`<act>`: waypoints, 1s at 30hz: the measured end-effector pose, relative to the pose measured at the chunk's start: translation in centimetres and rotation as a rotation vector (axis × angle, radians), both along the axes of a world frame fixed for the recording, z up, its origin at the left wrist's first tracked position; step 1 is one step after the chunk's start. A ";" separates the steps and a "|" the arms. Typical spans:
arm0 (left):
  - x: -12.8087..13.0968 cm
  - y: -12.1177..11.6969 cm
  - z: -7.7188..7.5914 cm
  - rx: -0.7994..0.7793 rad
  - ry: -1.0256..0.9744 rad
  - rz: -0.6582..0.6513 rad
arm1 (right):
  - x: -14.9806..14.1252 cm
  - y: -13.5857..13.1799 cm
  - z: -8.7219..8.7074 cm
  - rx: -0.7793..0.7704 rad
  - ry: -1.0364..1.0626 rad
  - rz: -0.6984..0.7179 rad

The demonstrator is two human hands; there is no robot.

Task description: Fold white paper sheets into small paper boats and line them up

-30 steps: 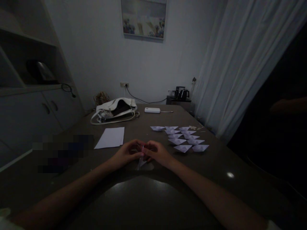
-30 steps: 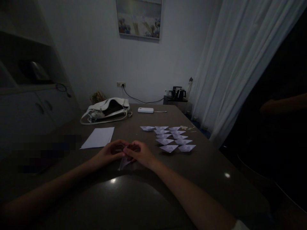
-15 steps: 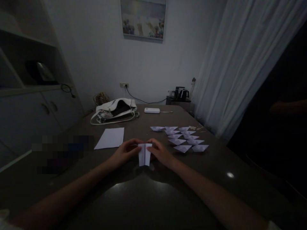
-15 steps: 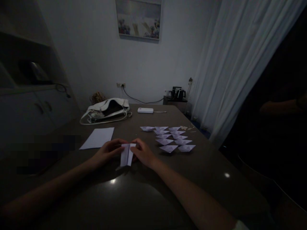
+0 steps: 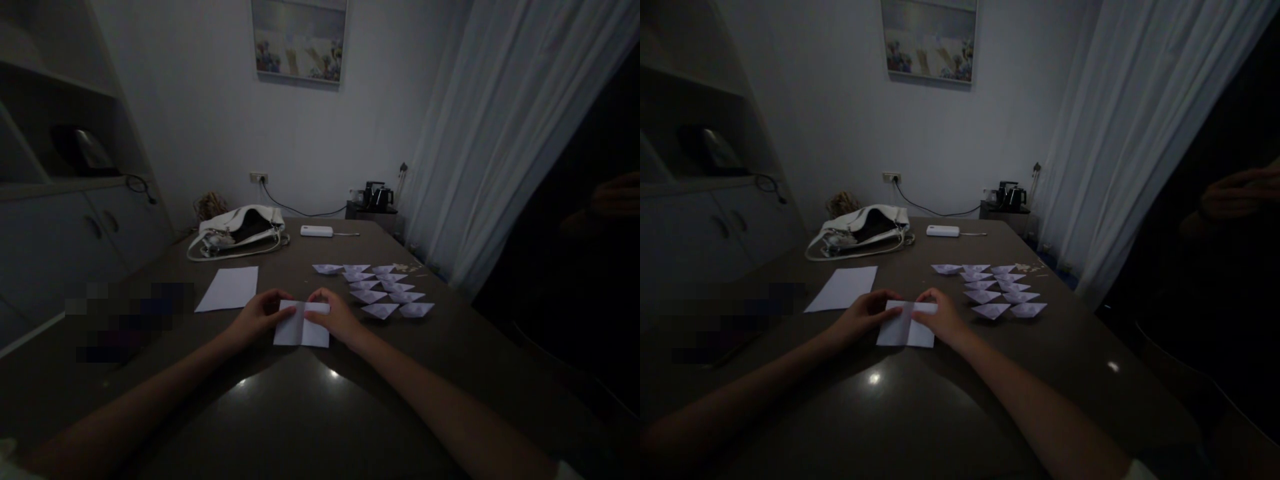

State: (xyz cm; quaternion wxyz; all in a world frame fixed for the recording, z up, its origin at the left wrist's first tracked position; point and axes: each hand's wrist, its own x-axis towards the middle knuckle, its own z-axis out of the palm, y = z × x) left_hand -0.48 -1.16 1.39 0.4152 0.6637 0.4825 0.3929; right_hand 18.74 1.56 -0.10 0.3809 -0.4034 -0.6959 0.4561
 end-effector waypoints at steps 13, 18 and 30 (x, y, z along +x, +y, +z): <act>-0.6 0.1 -0.7 0.257 0.400 -0.023 | 0.7 0.2 -0.1 0.308 -0.299 -0.043; -0.6 0.0 -1.0 0.328 0.491 -0.057 | 0.9 0.0 0.1 0.453 -0.488 -0.062; -0.4 -0.3 -0.3 0.471 0.519 -0.276 | 0.9 0.0 0.2 0.450 -0.572 -0.017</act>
